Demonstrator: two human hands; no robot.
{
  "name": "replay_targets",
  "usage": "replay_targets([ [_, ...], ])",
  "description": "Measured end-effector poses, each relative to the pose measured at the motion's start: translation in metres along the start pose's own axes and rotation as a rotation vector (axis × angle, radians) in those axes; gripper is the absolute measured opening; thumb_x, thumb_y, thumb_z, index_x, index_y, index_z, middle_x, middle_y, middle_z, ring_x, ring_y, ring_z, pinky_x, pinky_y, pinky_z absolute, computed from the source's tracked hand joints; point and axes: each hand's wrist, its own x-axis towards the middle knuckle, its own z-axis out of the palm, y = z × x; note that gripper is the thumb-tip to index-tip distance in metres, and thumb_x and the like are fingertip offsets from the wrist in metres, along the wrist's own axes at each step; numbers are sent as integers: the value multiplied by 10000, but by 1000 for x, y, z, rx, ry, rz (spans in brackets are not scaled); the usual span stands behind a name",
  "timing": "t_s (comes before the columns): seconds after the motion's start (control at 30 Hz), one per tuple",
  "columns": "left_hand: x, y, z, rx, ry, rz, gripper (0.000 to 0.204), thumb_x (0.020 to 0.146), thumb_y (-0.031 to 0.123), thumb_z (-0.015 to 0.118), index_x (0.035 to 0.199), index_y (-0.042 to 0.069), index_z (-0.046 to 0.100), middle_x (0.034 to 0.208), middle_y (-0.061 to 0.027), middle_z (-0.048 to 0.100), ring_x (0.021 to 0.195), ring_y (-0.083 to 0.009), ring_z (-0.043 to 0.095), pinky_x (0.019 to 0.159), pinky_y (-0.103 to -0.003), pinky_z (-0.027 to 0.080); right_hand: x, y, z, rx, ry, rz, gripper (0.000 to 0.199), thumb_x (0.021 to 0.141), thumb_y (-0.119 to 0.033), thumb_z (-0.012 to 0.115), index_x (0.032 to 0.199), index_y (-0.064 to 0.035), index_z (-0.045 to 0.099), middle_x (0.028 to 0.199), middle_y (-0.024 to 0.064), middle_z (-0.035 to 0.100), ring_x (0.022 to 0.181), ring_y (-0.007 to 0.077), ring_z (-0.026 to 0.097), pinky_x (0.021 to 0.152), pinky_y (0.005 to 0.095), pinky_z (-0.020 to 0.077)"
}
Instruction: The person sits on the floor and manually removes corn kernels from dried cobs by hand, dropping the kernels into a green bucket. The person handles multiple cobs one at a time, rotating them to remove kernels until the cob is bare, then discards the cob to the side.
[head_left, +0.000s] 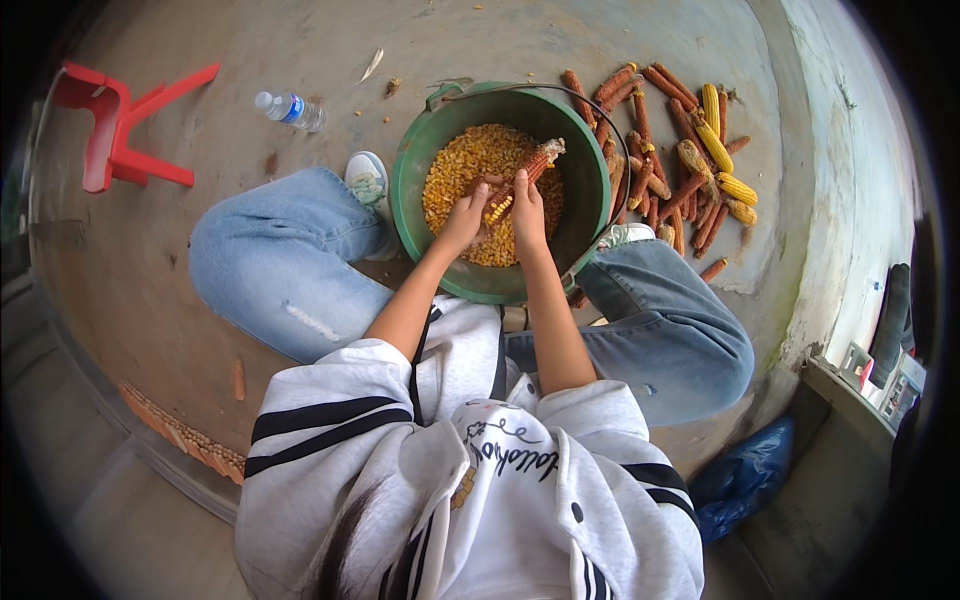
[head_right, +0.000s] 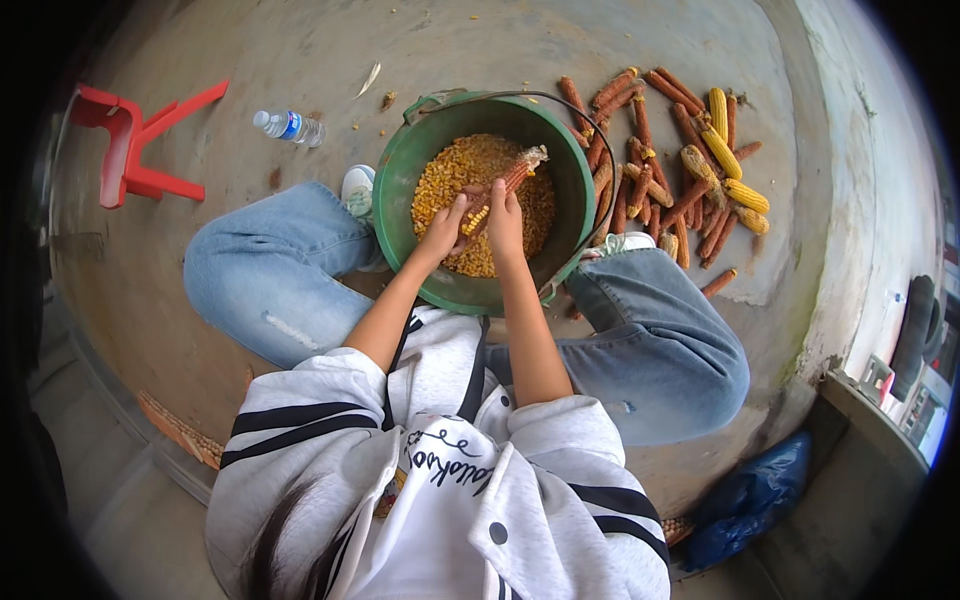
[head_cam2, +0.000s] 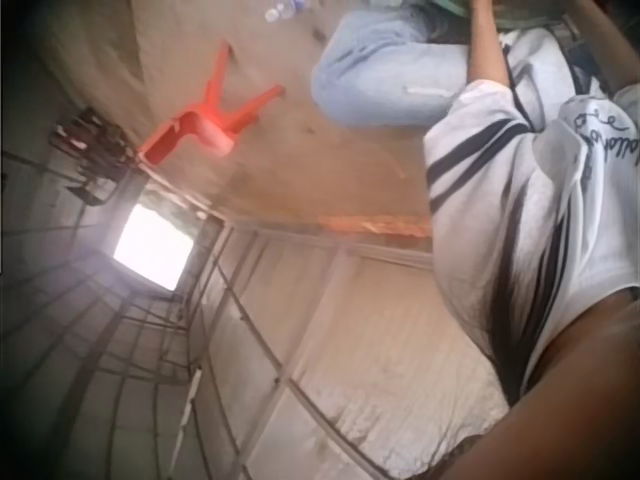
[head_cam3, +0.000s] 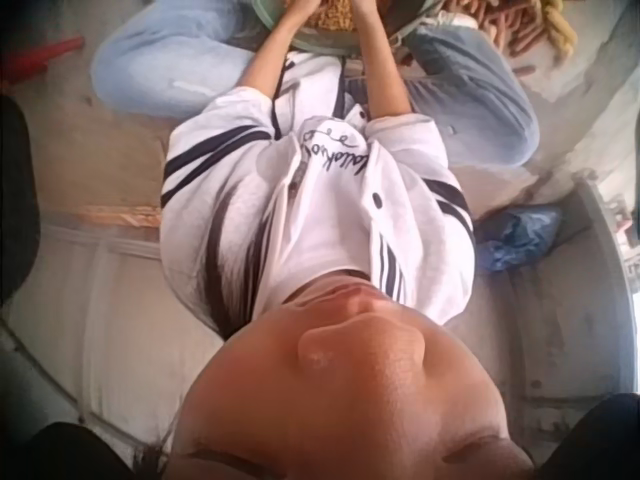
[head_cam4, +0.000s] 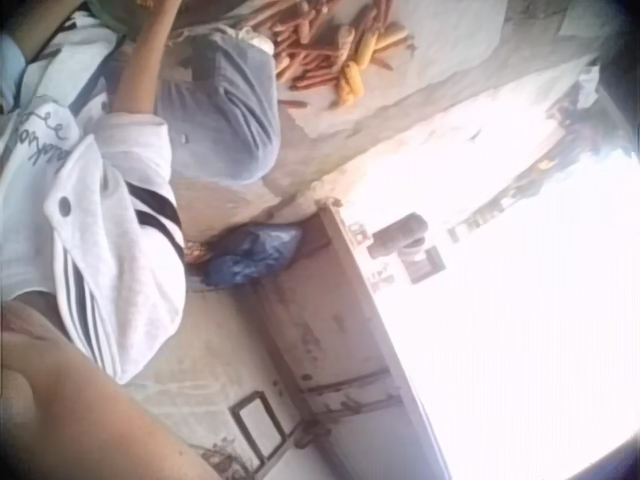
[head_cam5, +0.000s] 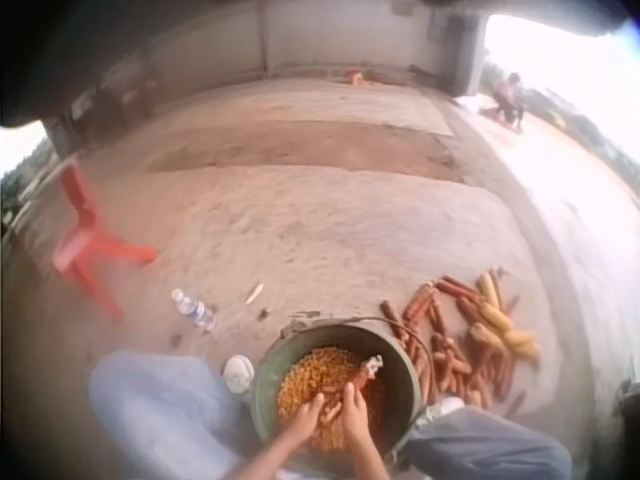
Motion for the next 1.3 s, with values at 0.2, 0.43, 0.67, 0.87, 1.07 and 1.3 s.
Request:
replay_targets([
  [0.2, -1, -3, 5, 38, -138, 69, 422, 929, 397, 391, 1082, 27, 524, 639, 9, 497, 388, -57, 365, 363, -210, 258, 13, 19, -7, 7, -30, -106, 450, 951, -363, 346, 972, 23, 577, 874, 94, 639, 734, 144, 581, 689, 269, 459],
  [0.43, -5, 11, 5, 3, -92, 80, 418, 935, 407, 363, 1088, 60, 539, 600, 11, 477, 397, -54, 362, 371, -211, 264, 18, 16, -20, 150, 20, -1, 470, 940, -384, 371, 1026, 48, 537, 972, 129, 621, 765, 162, 595, 724, 286, 478],
  [0.67, 4, -9, 3, 0, -151, 137, 436, 940, 385, 380, 1183, 40, 490, 583, 45, 388, 414, -30, 333, 371, -180, 250, 11, 10, -11, 348, -19, 93, 463, 931, -387, 400, 1025, 41, 549, 948, 112, 621, 776, 146, 576, 733, 294, 451],
  [0.87, 1, 1, 10, 39, 9, 176, 452, 944, 394, 362, 1203, 47, 490, 562, 48, 408, 399, -28, 325, 368, -180, 241, 12, 8, -15, 328, -111, 125, 463, 934, -390, 387, 1033, 38, 533, 991, 130, 621, 833, 169, 579, 813, 311, 424],
  [1.07, -5, 5, 6, 11, -203, 173, 406, 943, 354, 382, 1198, 73, 526, 595, 40, 465, 430, -31, 380, 398, -187, 292, 13, 11, -15, 432, -33, 118, 468, 933, -395, 386, 1015, 43, 531, 1040, 143, 601, 897, 189, 564, 824, 314, 429],
  [1.3, 13, -14, 10, 429, 68, 759, 386, 948, 287, 339, 1227, 70, 494, 664, -56, 535, 457, -85, 460, 458, -248, 396, 10, 15, -8, 442, -17, 112, 496, 932, -395, 387, 1050, 66, 526, 1011, 140, 601, 864, 190, 576, 812, 320, 446],
])
